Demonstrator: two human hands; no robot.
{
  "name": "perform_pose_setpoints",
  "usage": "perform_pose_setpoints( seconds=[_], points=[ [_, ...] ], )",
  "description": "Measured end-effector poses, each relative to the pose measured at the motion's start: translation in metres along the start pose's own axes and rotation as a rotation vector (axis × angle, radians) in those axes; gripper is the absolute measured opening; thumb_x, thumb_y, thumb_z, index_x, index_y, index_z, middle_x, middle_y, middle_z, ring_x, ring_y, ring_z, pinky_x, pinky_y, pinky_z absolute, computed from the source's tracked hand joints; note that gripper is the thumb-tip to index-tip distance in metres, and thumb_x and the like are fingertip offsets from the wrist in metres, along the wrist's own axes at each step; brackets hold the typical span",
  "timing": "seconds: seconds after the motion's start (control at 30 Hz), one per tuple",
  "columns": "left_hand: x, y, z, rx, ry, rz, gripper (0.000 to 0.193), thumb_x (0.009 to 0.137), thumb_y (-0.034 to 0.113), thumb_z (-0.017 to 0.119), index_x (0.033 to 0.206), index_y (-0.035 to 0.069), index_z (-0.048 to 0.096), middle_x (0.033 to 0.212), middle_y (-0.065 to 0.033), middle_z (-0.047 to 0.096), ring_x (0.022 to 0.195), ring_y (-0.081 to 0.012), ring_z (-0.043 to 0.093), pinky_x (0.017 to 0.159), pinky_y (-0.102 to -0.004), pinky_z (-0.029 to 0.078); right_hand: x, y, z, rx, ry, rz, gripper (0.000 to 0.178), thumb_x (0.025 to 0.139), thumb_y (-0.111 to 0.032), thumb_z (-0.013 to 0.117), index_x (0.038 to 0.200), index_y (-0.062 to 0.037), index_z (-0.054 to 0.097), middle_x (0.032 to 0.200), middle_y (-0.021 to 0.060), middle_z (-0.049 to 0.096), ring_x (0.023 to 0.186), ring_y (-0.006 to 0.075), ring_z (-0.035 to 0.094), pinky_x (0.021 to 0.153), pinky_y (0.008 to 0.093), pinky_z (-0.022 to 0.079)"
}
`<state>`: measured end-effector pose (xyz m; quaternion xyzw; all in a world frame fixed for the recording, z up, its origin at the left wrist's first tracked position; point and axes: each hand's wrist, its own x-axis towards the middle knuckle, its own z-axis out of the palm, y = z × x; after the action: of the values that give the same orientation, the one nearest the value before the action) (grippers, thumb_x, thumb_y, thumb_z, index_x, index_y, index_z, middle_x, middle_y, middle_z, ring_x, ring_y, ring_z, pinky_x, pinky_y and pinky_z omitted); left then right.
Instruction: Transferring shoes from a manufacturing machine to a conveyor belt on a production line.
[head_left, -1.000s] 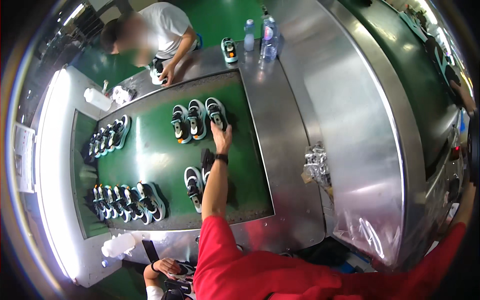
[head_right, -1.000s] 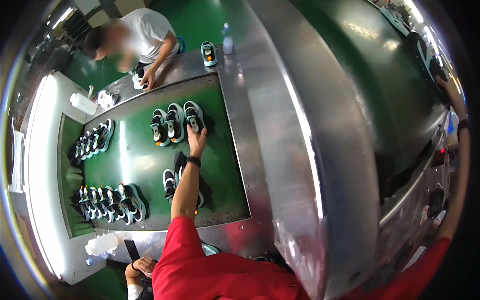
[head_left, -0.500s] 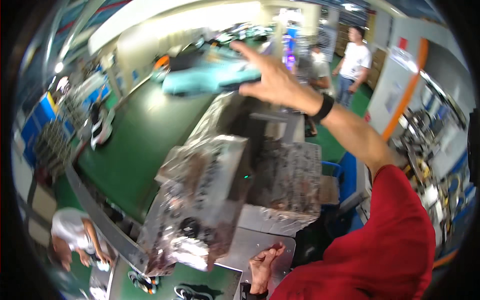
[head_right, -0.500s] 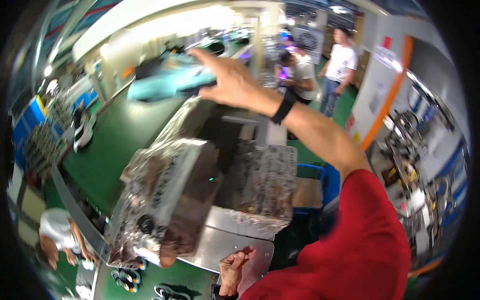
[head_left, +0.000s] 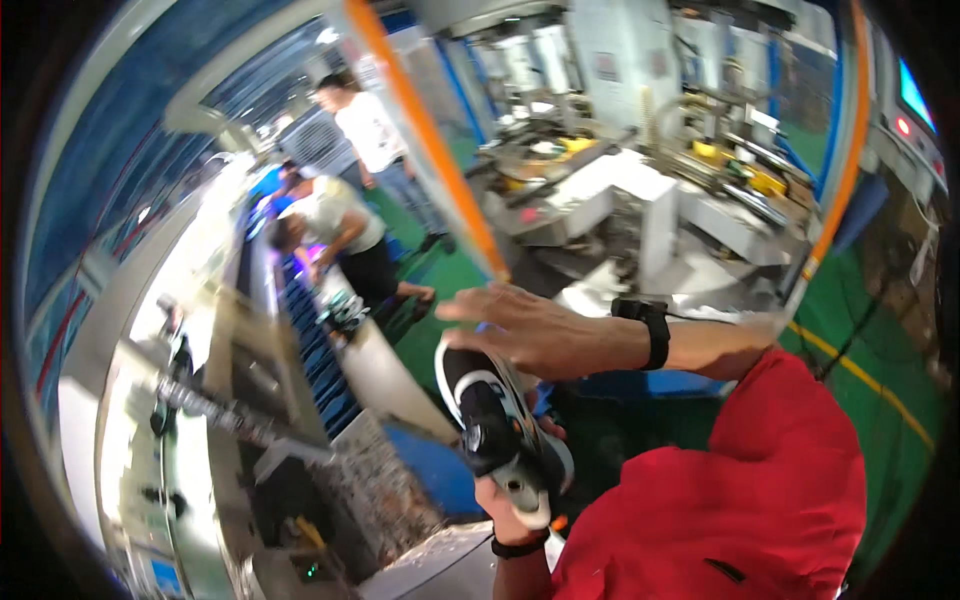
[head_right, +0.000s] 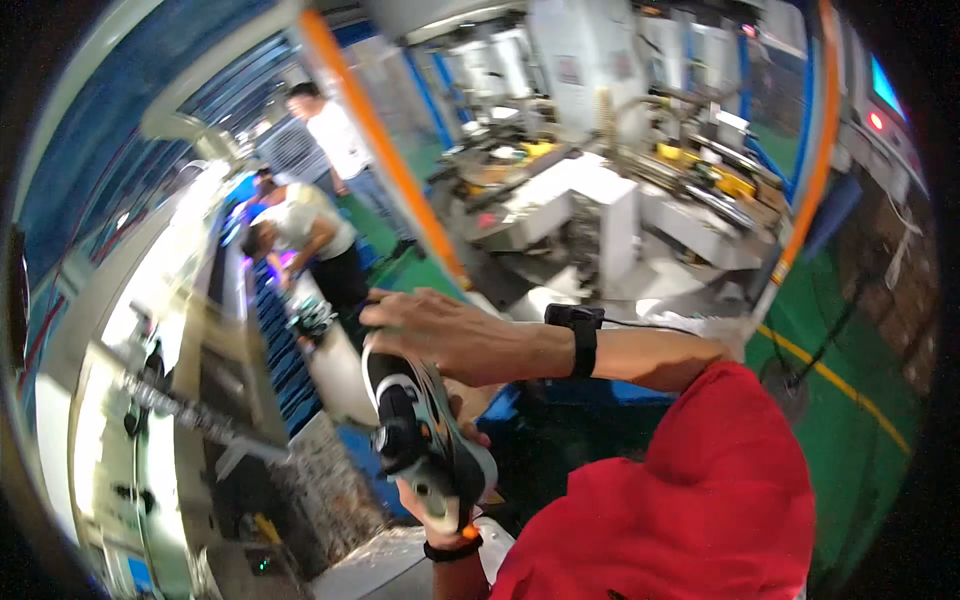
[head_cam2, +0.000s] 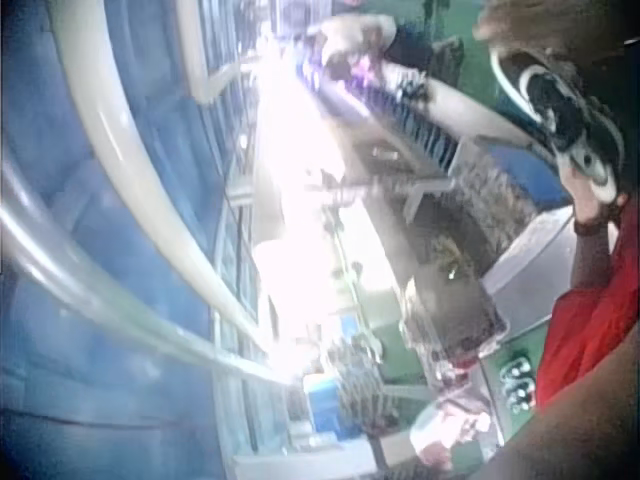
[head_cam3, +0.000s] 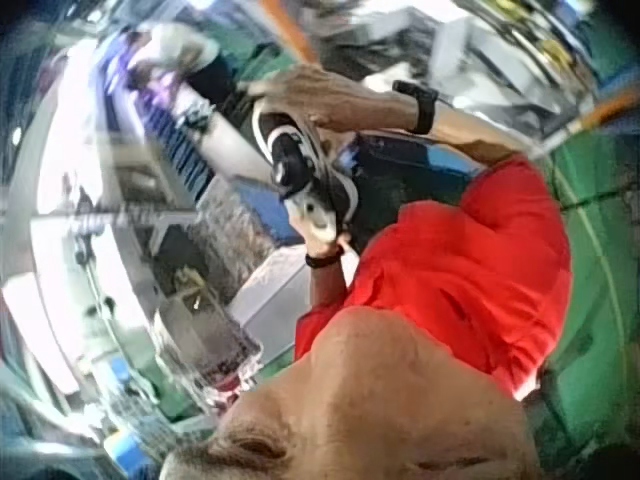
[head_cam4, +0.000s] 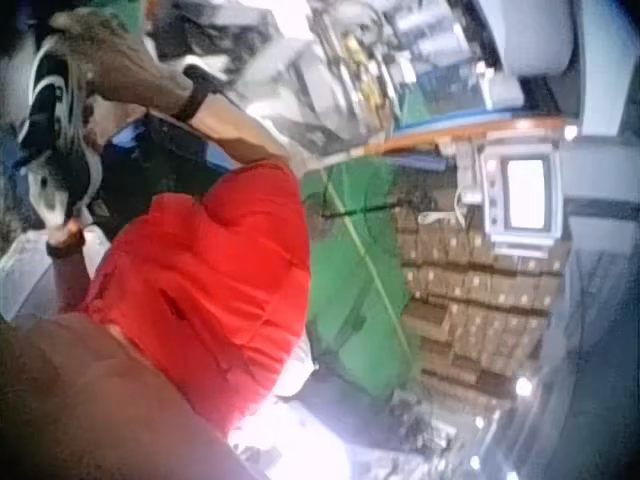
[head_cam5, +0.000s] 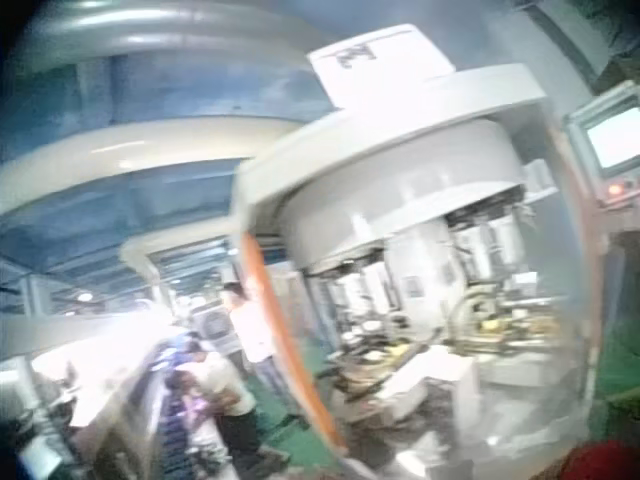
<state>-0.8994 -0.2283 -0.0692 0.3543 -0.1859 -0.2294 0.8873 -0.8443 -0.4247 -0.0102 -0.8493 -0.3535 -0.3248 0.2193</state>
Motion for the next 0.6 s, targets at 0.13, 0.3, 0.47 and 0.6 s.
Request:
perform_pose_setpoints(
  seconds=[0.13, 0.3, 0.47, 0.6],
  points=[
    [0.070, -0.085, 0.027, 0.044, 0.005, 0.053, 0.055, 0.095, 0.030, 0.053, 0.140, 0.002, 0.040, 0.131, -0.0170, 0.055, 0.104, -0.0271, 0.061, 0.092, -0.0412, 0.049, -0.135, 0.022, -0.052, 1.208, 0.280, 0.677, 0.081, 0.083, -0.022, 0.076, 0.148, -0.0078, 0.030, 0.140, 0.0160, 0.047, 0.123, 0.0206, 0.051, 0.097, 0.0325, 0.046],
    [0.127, -0.217, 0.127, 0.555, -0.047, 0.058, 0.047, 0.095, 0.016, 0.060, 0.135, -0.001, 0.044, 0.119, -0.0076, 0.058, 0.105, -0.0155, 0.057, 0.093, -0.0304, 0.045, -0.256, 0.056, -0.100, 0.702, 0.647, 1.002, 0.073, 0.067, -0.011, 0.076, 0.134, -0.0029, 0.047, 0.114, 0.0079, 0.062, 0.106, 0.0142, 0.056, 0.096, 0.0298, 0.044],
    [0.182, -0.332, 0.164, 0.549, -0.164, -0.188, 0.056, 0.099, 0.028, 0.055, 0.142, -0.003, 0.038, 0.127, -0.0112, 0.054, 0.112, -0.0189, 0.055, 0.098, -0.0308, 0.043, -0.370, 0.089, -0.173, 0.518, 0.909, 1.260, 0.064, 0.065, -0.015, 0.078, 0.124, -0.0037, 0.057, 0.113, 0.0052, 0.061, 0.105, 0.0147, 0.055, 0.097, 0.0294, 0.042],
    [0.261, -0.425, 0.208, 0.599, -0.285, -0.392, 0.066, 0.097, 0.029, 0.059, 0.144, -0.008, 0.031, 0.141, -0.0193, 0.046, 0.120, -0.0231, 0.054, 0.098, -0.0341, 0.046, -0.460, 0.116, -0.243, 0.215, 1.050, 1.340, 0.064, 0.065, -0.013, 0.079, 0.124, -0.0040, 0.056, 0.108, 0.0065, 0.062, 0.100, 0.0150, 0.056, 0.094, 0.0290, 0.044]
  ],
)
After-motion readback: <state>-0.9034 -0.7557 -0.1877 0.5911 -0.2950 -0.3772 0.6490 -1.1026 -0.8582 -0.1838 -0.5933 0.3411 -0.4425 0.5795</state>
